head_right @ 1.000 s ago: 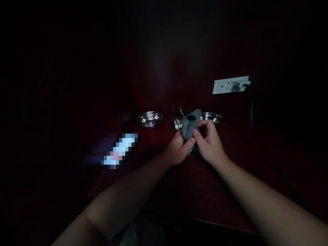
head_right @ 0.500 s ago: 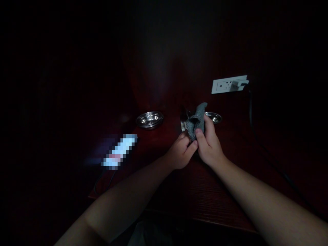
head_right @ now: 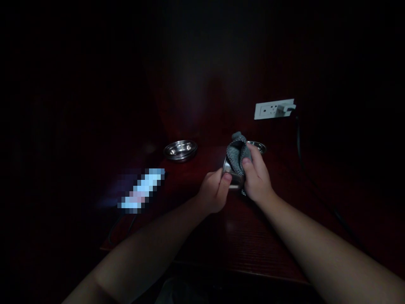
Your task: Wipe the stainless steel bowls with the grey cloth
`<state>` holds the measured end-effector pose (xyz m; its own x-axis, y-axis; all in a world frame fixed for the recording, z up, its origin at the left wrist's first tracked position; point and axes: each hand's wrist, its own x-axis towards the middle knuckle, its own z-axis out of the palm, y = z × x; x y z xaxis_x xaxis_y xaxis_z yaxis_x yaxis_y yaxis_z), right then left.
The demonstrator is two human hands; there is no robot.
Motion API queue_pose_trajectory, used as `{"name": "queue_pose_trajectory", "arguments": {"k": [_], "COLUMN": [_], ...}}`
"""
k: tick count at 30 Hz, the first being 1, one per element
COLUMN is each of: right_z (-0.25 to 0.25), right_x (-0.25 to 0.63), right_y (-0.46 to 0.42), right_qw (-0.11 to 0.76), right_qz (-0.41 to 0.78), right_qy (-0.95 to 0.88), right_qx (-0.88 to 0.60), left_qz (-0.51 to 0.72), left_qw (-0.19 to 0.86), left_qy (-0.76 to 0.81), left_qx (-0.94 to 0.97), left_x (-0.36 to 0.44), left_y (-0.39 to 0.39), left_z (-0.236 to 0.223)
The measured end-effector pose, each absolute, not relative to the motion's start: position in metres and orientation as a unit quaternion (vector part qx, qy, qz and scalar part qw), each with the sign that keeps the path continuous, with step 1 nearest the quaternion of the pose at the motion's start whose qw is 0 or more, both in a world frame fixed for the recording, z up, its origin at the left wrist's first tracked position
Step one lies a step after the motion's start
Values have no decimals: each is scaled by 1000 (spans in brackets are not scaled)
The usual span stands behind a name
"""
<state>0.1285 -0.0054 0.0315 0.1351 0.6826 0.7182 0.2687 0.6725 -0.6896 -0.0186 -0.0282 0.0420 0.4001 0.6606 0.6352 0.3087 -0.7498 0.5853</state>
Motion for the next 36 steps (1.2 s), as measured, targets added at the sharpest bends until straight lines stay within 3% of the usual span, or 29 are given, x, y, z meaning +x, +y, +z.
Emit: {"name": "queue_pose_trajectory", "arguments": {"k": [15,21,29,36], "right_z": [26,26,28,25], "right_x": [125,119,113,118], "right_y": [6,8,4,5], "right_qw": [695,695,700,703], "right_qz": [294,422,484,431], "right_qy": [-529,-458,-417,-453], "right_qx": [-387,-359,-319,-339], "left_qz": [512,542,491,427], "left_qw": [225,226,417,471], "left_qy": [280,274,187,171], "left_qx": [780,762,742,752], "left_x": [-20,-23,-24,-23], "left_y": [-26,-18,-7,-4], "left_z": [26,23,19,10]}}
